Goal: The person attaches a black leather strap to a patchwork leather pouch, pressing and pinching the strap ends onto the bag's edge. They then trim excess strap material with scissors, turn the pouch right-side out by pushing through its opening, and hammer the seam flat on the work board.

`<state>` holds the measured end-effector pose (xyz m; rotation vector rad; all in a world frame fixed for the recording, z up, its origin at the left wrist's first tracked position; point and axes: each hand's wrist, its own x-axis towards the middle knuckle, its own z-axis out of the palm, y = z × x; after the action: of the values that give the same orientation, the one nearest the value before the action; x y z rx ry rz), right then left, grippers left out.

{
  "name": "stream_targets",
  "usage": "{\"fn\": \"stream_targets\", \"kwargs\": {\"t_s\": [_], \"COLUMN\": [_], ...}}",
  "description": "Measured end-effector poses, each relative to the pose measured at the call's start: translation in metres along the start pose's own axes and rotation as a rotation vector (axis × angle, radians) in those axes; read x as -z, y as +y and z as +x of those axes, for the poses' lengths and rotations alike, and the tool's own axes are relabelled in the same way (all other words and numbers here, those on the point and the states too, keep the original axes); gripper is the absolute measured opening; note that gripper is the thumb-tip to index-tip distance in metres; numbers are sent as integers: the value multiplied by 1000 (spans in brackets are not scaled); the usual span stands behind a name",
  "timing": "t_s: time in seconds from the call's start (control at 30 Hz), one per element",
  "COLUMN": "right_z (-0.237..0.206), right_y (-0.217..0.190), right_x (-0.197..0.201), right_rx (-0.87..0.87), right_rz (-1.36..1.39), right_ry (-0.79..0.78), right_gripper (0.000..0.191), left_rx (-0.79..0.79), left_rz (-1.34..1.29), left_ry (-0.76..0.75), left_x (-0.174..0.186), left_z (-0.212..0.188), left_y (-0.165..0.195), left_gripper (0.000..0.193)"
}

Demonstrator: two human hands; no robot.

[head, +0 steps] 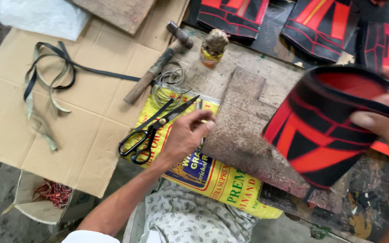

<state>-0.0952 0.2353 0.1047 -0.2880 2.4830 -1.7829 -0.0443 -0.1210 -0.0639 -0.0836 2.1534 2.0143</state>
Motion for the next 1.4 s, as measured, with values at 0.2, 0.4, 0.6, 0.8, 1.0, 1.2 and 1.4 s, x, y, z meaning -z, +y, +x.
{"fn": "stream_targets", "kwargs": {"t_s": [0.2, 0.4, 0.6, 0.8, 1.0, 1.2, 1.4], "right_z": [-22, -29, -81, -80, -54, 35, 83], "right_y": [-5, 18, 53, 142, 184, 146, 88], "right_x": [-46, -91, -111, -147, -127, -210, -302], "right_rx": [-16, 14, -74, 242, 262, 243, 453], "right_rz": [198, 280, 833, 262, -329, -752, -635], "right_ry": [356, 579, 441, 474, 548, 504, 264], "right_gripper": [40, 30, 61, 90, 89, 77, 66], "left_rx": [-100, -54, 158, -390, -529, -637, -460], "left_rz": [-309, -763, -686, -123, 852, 1420, 1330], "left_ry": [-108, -324, -338, -104, 564, 409, 336], "left_x": [9, -19, 12, 42, 223, 343, 400], "left_z": [11, -11, 15, 63, 37, 68, 116], "left_y": [-20, 2, 21, 2, -15, -34, -16], "left_gripper": [60, 87, 86, 75, 18, 38, 28]}}
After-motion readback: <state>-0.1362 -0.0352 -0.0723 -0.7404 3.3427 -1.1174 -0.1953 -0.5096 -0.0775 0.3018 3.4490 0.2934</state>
